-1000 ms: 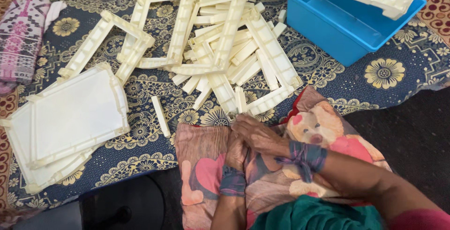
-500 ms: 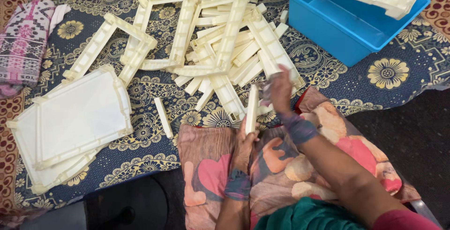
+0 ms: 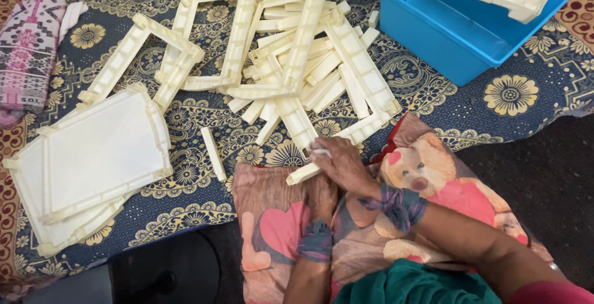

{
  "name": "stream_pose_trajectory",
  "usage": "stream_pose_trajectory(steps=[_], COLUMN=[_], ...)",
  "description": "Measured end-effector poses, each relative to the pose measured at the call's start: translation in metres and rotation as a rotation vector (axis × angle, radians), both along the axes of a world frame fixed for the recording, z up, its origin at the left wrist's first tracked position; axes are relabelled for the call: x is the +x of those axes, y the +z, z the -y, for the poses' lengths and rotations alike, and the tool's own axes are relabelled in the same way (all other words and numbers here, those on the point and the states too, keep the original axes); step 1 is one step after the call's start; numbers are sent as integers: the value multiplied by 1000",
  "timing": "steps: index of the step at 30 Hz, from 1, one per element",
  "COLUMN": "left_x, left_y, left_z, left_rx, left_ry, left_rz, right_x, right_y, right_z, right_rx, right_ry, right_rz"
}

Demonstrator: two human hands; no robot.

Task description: The person sits on a bed with a pillow on their lap and assembles white plastic frame components, snapping rails and bars onto rectangular frames one at a time. They pick parts from a pile on the bed, press them into place on a frame, and set completed frames aside near a blue bin.

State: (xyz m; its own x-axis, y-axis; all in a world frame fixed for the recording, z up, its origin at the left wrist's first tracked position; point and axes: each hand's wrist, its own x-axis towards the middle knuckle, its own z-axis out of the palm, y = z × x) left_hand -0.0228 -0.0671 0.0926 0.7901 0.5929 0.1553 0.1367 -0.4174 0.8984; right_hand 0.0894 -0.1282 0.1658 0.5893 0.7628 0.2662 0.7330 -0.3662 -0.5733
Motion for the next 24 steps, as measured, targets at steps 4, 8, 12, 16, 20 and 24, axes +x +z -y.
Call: stream_pose_trajectory(steps=[4,8,12,16,20,24], left_x=[-1,-2,-2,-13,-21,-20], left_y=[20,47,62,54,26,3], left_z=[2,6,13,19,24,21], left_rx=[11,-60,-1058,-1521,-1260,-1318], left_ry=[1,-56,-138,-268,-187,-184], left_rz=[37,112,173,185,270,383], right_x=[13,32,44,47,42,17], right_y=[-12,-21,-19,-3,19,33], right_z=[1,11,17,14,16,31], right_rx=[442,513,526,421,448,282], right_ry=[52,38,-49,-82,-169,340], right_rz=[-1129,-1288,-575,-316,-409,143])
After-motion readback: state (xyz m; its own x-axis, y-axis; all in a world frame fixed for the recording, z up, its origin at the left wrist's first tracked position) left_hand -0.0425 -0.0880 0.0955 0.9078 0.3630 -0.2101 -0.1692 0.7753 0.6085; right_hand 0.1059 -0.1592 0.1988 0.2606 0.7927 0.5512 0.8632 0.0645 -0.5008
